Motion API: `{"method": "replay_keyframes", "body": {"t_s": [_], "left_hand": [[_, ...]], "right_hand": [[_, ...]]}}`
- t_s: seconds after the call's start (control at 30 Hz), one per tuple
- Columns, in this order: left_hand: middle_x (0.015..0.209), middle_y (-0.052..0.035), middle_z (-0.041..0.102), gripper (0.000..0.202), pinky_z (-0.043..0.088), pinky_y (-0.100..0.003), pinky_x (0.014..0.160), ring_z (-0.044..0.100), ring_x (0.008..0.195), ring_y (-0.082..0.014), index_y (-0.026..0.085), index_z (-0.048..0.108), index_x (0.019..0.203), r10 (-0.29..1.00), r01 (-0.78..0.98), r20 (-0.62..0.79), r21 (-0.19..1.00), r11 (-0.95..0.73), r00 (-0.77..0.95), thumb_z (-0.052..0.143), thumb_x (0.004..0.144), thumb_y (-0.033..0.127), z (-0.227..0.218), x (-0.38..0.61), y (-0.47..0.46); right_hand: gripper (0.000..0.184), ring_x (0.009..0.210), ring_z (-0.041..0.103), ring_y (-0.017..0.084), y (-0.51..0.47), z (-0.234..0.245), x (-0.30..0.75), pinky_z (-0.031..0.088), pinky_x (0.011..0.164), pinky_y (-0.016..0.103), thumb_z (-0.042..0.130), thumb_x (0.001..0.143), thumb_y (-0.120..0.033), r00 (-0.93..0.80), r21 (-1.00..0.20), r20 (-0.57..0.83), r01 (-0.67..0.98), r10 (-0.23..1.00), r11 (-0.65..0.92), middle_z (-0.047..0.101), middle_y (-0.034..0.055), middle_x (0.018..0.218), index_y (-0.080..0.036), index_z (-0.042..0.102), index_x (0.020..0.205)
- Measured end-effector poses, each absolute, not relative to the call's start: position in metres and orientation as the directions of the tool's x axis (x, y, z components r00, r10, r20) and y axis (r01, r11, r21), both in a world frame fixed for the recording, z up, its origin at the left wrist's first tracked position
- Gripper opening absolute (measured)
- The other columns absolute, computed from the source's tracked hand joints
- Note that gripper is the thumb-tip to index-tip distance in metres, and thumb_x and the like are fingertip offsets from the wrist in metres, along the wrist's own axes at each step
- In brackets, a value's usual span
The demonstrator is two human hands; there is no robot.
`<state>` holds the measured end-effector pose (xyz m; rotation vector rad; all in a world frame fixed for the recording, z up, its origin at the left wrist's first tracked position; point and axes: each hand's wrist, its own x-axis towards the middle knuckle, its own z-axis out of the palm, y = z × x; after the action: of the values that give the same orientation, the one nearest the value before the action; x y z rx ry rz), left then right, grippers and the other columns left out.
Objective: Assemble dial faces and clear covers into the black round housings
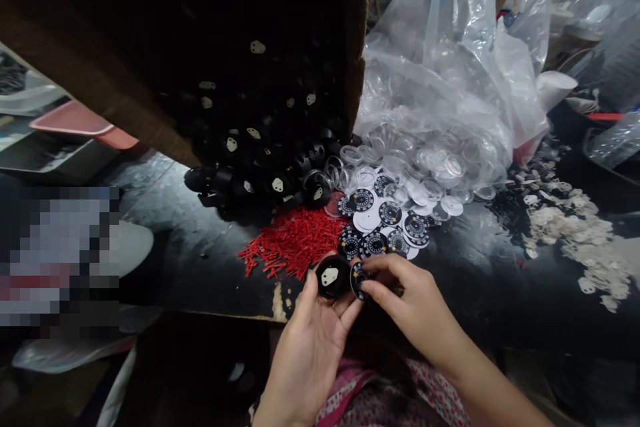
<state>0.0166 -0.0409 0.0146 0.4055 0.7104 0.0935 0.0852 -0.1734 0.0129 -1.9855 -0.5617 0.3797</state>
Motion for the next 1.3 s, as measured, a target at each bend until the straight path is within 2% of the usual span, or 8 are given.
{"method": "replay_keyframes", "body": {"t_s": [0.1,0.23,0.43,0.67,0.97,1.17,1.23,1.3], "left_hand": [[0.120,-0.0068,0.071,0.034,0.056,-0.033,0.092,0.066,0.111,-0.0211,0.024,0.065,0.120,0.213,0.073,-0.589,0.424,0.903,0.779,0.053,0.094,0.041,0.009,0.013,-0.041],[0.129,-0.0068,0.067,0.036,0.052,-0.035,0.099,0.060,0.121,-0.0236,0.027,0.064,0.123,0.280,0.114,-0.579,0.551,0.826,0.766,0.063,0.088,0.035,0.006,0.009,-0.046],[0.139,0.0038,0.059,0.035,0.040,-0.031,0.111,0.042,0.138,-0.0214,0.038,0.067,0.119,0.277,0.206,-0.528,0.681,0.702,0.803,0.067,0.084,0.039,0.001,0.001,-0.054],[0.141,0.0028,0.058,0.036,0.051,-0.033,0.100,0.050,0.132,-0.0244,0.039,0.062,0.125,0.258,0.229,-0.442,0.782,0.579,0.859,0.062,0.089,0.038,-0.016,-0.003,-0.047],[0.126,-0.0040,0.067,0.033,0.047,-0.036,0.103,0.061,0.119,-0.0249,0.027,0.065,0.117,0.252,0.269,-0.425,0.835,0.481,0.869,0.067,0.084,0.030,-0.008,-0.004,-0.045],[0.114,-0.0041,0.071,0.028,0.048,-0.033,0.099,0.064,0.112,-0.0247,0.025,0.069,0.108,0.401,0.317,-0.419,0.900,0.298,0.814,0.070,0.080,0.029,-0.008,-0.023,-0.017],[0.115,-0.0039,0.071,0.033,0.048,-0.035,0.100,0.065,0.110,-0.0241,0.026,0.065,0.113,0.466,0.294,-0.439,0.888,0.353,0.768,0.070,0.081,0.031,-0.010,-0.027,-0.008],[0.114,-0.0038,0.071,0.036,0.048,-0.038,0.101,0.066,0.109,-0.0236,0.026,0.061,0.116,0.499,0.247,-0.473,0.856,0.454,0.726,0.068,0.082,0.032,-0.010,-0.028,-0.004]], "right_hand": [[0.018,0.070,0.061,0.014,-0.174,0.016,0.087,0.049,0.064,0.026,0.064,0.084,-0.020,0.890,-0.907,-0.089,0.113,0.446,-0.405,0.067,-0.0011,0.083,-0.022,0.062,0.102],[0.011,0.074,0.060,0.012,-0.172,0.026,0.086,0.048,0.068,0.024,0.058,0.090,-0.022,0.884,-0.935,-0.016,0.152,0.466,-0.320,0.066,-0.0020,0.084,-0.025,0.067,0.096],[0.007,0.064,0.059,0.011,-0.164,0.031,0.085,0.047,0.059,0.023,0.062,0.087,-0.026,0.891,-0.949,-0.131,0.014,0.435,-0.314,0.062,-0.0036,0.073,-0.022,0.059,0.082],[0.016,0.055,0.061,0.011,-0.164,0.029,0.091,0.049,0.054,0.024,0.060,0.086,-0.029,0.837,-0.950,-0.291,-0.195,0.463,-0.244,0.059,-0.0050,0.071,-0.022,0.049,0.078],[0.009,0.067,0.053,0.013,-0.169,0.023,0.083,0.043,0.058,0.024,0.059,0.084,-0.023,0.821,-0.915,-0.218,0.017,0.528,-0.404,0.056,-0.0031,0.077,-0.022,0.051,0.088],[0.014,0.077,0.061,0.013,-0.154,0.028,0.082,0.046,0.070,0.025,0.057,0.086,-0.014,0.701,-0.881,-0.130,0.243,0.701,-0.406,0.066,-0.0003,0.090,-0.022,0.058,0.098],[0.008,0.082,0.063,0.016,-0.141,0.028,0.092,0.045,0.075,0.029,0.057,0.090,-0.019,0.664,-0.772,-0.073,0.435,0.745,-0.463,0.069,0.0015,0.092,-0.021,0.062,0.095],[0.011,0.086,0.063,0.021,-0.126,0.026,0.102,0.043,0.078,0.035,0.054,0.093,-0.021,0.653,-0.529,-0.018,0.636,0.757,-0.561,0.069,0.0050,0.092,-0.019,0.064,0.093]]}}
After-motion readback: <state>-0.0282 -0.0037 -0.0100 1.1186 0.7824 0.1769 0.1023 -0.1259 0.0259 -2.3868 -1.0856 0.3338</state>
